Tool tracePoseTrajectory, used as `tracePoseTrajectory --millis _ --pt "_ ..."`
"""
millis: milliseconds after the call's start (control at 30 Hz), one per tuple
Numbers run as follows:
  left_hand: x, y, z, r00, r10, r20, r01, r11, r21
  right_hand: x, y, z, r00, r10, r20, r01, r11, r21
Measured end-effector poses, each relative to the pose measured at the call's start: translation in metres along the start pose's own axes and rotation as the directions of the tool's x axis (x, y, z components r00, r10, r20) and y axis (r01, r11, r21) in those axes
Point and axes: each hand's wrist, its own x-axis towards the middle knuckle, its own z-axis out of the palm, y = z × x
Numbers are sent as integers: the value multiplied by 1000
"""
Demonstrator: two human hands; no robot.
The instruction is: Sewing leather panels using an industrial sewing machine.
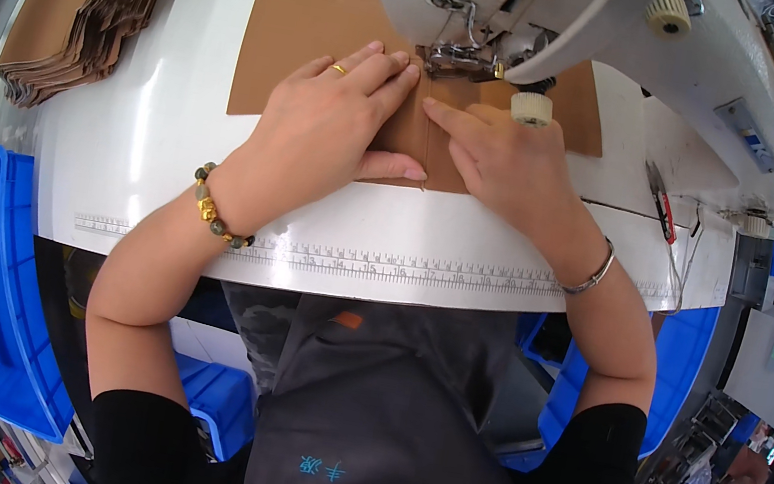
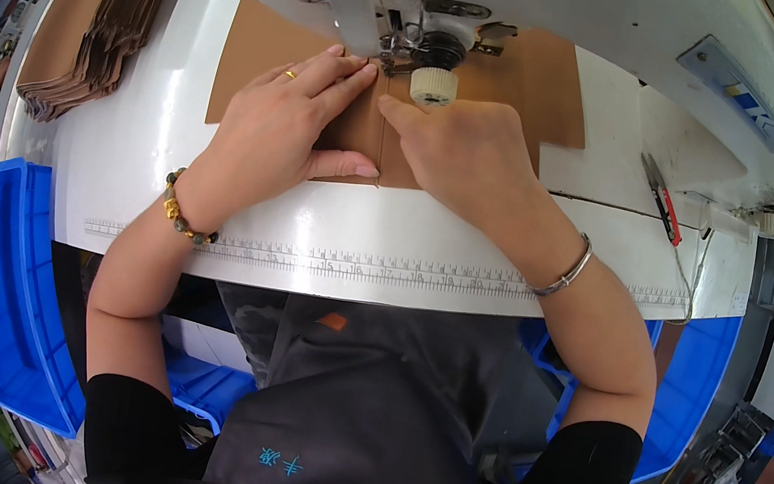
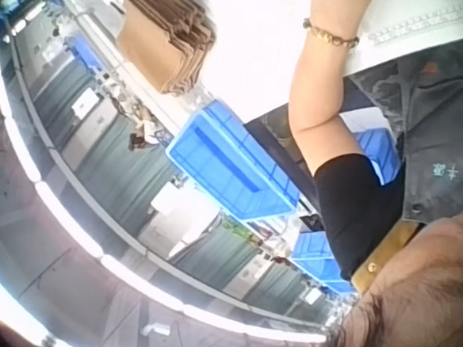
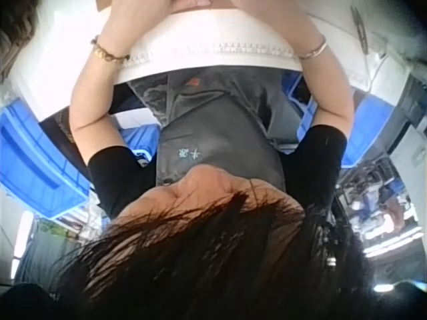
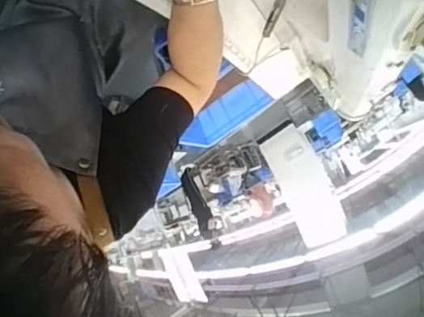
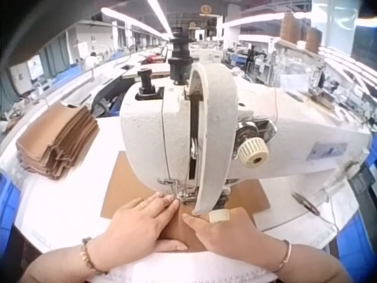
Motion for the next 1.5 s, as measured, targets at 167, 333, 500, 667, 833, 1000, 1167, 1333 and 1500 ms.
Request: tracePoseTrajectory --millis 167,333,500,667,833,1000,1167,1333,1500 --pt "1 1 0 1000 2 15 -2 1000 -5 0 1 -2 1000 5 3 -5 1000 10" --pt "2 1 -2 1000 -3 1 3 1000 -12 2 1 -3 1000 -14 -11 14 1000 4" --pt "3 -1 0 1000 5 -12 -5 1000 -14 0 2 0 1000 -22 -7 22 999 -43" --pt "3 0 -3 999 18 -30 -18 1000 -7 -1 3 0 1000 -3 9 4 999 -42" --pt "6 1 -8 995 -39 97 43 998 -42 -6 10 -4 993 120 5 -120 992 51" --pt "6 0 -8 993 -47 107 52 998 -37 12 7 -31 824 461 329 -566 698 439" --pt "5 0 -9 992 -52 116 58 997 -52 7 16 -29 762 419 495 -581 103 807" --pt "-23 8 -14 995 -20 95 18 1000 21 3 24 -32 730 436 526 -411 -335 848" --pt "-77 46 -45 970 -69 235 74 997 -13 9 19 -44 841 475 259 -527 611 591"
